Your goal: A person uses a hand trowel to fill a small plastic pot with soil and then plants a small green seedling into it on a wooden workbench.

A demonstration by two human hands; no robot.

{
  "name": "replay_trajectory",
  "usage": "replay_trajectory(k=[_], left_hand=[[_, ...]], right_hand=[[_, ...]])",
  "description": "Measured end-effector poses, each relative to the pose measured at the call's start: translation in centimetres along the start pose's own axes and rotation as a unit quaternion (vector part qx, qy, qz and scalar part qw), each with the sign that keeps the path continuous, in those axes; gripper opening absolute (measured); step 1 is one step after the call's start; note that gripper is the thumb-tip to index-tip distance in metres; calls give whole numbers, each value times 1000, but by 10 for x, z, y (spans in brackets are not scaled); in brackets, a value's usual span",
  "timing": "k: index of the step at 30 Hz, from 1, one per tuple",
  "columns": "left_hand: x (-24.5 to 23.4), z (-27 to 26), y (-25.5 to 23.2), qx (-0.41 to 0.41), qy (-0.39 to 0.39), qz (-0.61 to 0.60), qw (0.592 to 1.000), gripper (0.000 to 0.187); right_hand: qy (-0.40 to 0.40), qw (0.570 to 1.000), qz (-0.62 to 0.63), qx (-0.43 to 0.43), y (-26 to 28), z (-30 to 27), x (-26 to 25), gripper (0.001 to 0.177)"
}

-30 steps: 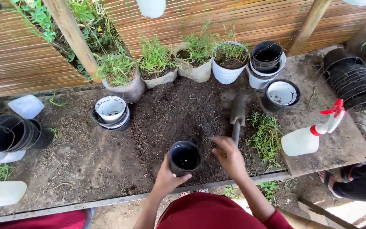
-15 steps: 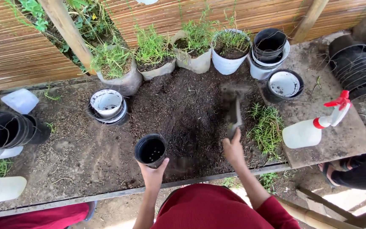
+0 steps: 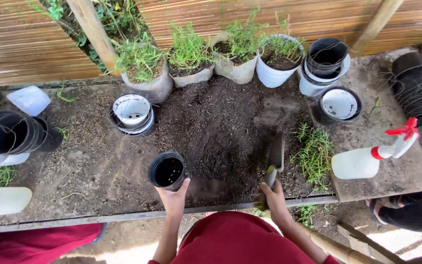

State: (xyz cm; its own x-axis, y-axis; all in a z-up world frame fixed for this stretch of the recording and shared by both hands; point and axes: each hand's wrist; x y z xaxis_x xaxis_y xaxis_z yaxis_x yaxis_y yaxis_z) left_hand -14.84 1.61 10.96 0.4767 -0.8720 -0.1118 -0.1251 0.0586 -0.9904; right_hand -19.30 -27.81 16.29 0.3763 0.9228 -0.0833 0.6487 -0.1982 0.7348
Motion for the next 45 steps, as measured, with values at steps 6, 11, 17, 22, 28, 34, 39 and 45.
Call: replay_trajectory(k=[6, 11, 17, 22, 28, 34, 39, 45], left_hand=[[-1, -6, 0, 6, -22, 33, 999, 102], [-6, -9, -13, 21, -41, 6, 999, 102], [-16, -7, -8, 14, -60, -17, 998, 100], [-26, -7, -19, 30, -63, -10, 998, 98], [-4, -19, -33, -33, 28, 53, 998, 102], [32, -15, -2, -12, 132, 84, 988, 108], [51, -9, 9, 14, 142, 149, 978, 117], [81, -12, 9, 116, 137, 120, 976, 110]], right_hand=[[187, 980, 54, 34, -26, 30, 92, 67], [209, 975, 0, -79, 37, -2, 97, 59], [86, 946, -252, -187, 54, 5, 34, 63], [61, 848, -458, -261, 8, 31, -33, 53], [91, 735, -566, -362, 2, 7, -98, 49], [204, 813, -545, 23, 32, -2, -139, 20], [79, 810, -563, -141, 70, 49, -99, 48], [112, 894, -406, -155, 120, 16, -99, 46]])
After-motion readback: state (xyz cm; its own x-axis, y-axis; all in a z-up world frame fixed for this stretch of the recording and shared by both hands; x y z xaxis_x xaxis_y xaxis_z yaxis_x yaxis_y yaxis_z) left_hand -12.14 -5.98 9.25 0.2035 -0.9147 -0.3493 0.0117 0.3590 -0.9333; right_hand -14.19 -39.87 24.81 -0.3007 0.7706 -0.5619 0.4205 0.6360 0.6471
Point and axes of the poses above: each hand's wrist, its own z-axis towards the middle knuckle, its own x-axis out of the palm, y = z × x, and after that the axes turned 1 degree about -z, right-handed
